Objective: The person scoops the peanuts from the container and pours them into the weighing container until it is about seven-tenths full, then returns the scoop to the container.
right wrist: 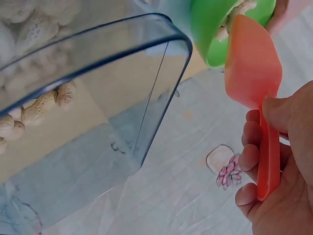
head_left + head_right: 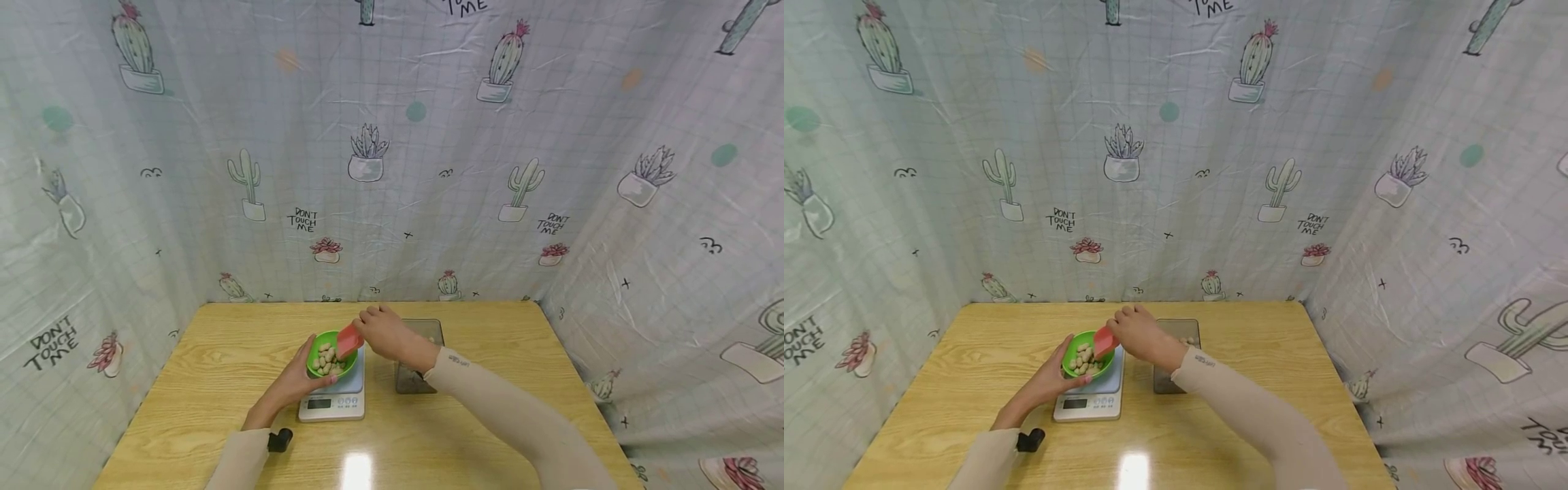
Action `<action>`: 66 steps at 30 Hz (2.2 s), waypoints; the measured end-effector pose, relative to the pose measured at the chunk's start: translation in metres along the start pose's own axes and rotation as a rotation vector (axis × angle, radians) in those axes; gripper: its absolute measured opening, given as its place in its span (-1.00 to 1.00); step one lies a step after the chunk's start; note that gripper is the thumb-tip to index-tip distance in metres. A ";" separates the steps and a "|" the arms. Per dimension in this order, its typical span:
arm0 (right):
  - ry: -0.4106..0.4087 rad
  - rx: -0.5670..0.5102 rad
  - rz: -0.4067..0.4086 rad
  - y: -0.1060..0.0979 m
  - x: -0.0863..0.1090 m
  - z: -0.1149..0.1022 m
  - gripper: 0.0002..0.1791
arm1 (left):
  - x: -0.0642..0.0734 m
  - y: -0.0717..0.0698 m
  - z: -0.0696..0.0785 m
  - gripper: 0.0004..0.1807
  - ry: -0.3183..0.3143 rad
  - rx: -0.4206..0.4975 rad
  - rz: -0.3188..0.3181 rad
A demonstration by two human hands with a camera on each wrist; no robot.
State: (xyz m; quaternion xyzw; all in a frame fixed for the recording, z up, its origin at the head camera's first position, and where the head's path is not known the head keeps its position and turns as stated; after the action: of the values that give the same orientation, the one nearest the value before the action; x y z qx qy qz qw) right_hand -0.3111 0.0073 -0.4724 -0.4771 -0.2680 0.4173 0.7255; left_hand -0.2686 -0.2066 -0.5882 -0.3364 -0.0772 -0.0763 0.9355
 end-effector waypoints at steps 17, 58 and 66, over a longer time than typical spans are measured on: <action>0.141 -0.278 0.153 0.000 0.030 0.028 -0.82 | 0.009 -0.018 0.012 0.28 0.072 -0.072 0.084; 0.219 -0.250 0.345 -0.004 0.145 0.080 -0.83 | -0.001 0.027 0.126 0.12 0.302 -0.002 0.021; 0.164 -0.152 0.266 0.001 0.152 0.081 -0.84 | -0.016 0.058 0.135 0.18 0.287 -0.087 -0.065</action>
State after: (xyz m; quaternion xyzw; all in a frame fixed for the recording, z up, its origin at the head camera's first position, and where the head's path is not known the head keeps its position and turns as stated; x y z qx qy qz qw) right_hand -0.2980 0.1763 -0.4426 -0.5943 -0.1731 0.4478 0.6452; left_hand -0.2855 -0.0741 -0.5243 -0.3595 0.0500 -0.1574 0.9184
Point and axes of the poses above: each hand's wrist, its own x-axis away from the middle knuckle, its own y-axis out of the palm, z = x × y, the point moved 3 cm from there along -x, towards the middle knuckle, and after that the axes turned 8 degrees about -y, right-handed, at the moved point
